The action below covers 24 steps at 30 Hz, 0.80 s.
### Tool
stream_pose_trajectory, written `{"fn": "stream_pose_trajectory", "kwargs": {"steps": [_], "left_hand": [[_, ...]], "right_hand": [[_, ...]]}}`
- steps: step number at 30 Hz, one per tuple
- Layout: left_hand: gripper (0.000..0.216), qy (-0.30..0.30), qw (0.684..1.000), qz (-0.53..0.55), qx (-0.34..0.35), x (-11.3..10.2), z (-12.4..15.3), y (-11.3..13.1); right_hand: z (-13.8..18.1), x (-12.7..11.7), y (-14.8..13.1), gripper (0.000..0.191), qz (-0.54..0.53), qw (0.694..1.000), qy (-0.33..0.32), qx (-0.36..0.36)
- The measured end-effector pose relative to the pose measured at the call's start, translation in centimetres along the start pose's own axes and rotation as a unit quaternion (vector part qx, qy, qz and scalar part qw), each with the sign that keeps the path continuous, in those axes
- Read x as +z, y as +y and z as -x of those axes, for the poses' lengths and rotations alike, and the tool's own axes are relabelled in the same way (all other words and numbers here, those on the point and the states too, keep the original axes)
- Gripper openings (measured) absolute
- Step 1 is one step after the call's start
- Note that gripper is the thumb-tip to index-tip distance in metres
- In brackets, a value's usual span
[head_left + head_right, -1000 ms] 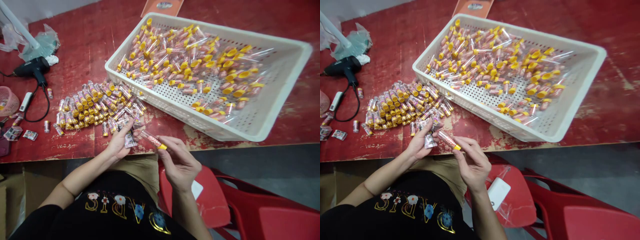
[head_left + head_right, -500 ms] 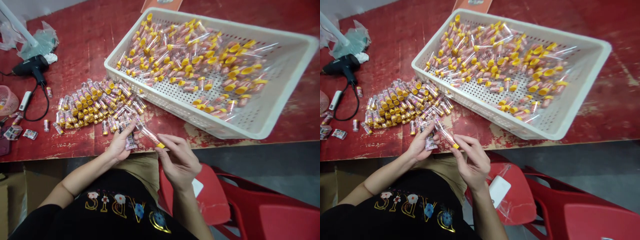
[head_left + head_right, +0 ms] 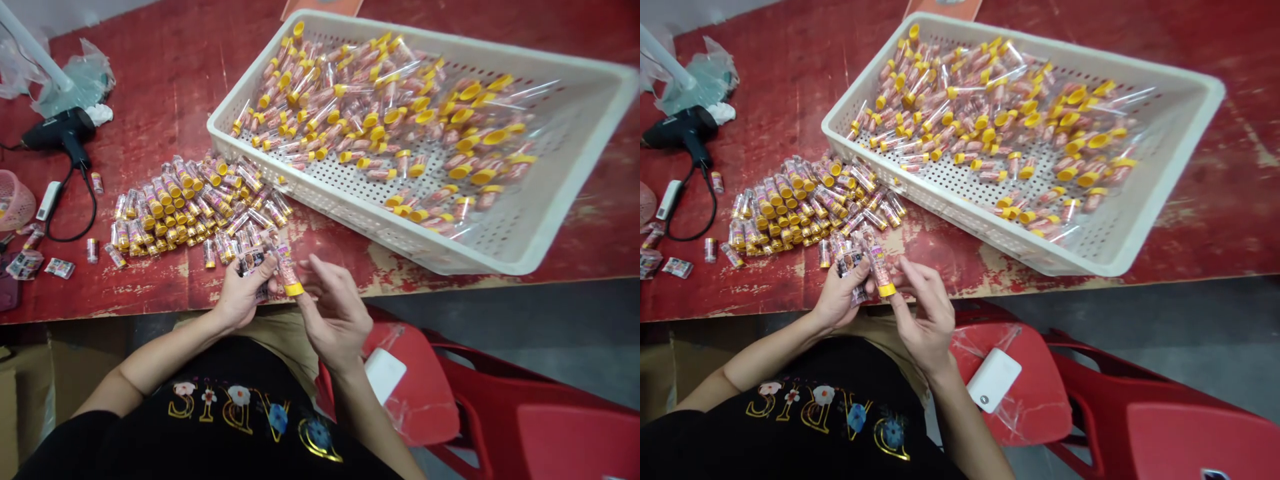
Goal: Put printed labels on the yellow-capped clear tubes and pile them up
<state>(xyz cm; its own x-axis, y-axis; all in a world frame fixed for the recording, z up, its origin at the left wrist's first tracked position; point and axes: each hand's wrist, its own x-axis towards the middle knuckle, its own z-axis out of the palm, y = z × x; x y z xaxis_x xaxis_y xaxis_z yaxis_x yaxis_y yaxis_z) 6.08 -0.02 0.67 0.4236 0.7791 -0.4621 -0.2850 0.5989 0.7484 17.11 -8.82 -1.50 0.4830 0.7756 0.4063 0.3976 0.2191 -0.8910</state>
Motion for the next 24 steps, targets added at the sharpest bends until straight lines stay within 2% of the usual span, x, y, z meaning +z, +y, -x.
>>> {"fn": "stream_pose_trajectory", "kwargs": {"steps": [4,11,19,24], "left_hand": [[0.046,-0.037,0.999,-0.006,0.010,-0.3,0.5,-0.5],[0.042,-0.050,0.999,0.002,0.014,-0.9,1.1,-1.1],[0.040,-0.048,0.999,0.013,0.010,-1.3,1.0,-1.4],[0.043,-0.017,0.999,0.026,-0.015,-1.7,0.5,-1.7]], "right_hand": [[-0.4,1.2,-0.3,0.046,0.019,0.999,0.040,-0.016],[-0.9,2.0,-0.4,0.040,0.023,0.993,0.108,-0.029],[-0.8,2.8,0.1,0.045,0.015,0.991,0.129,-0.033],[-0.5,3.2,1.2,0.036,0.001,0.993,0.116,-0.001]]}}
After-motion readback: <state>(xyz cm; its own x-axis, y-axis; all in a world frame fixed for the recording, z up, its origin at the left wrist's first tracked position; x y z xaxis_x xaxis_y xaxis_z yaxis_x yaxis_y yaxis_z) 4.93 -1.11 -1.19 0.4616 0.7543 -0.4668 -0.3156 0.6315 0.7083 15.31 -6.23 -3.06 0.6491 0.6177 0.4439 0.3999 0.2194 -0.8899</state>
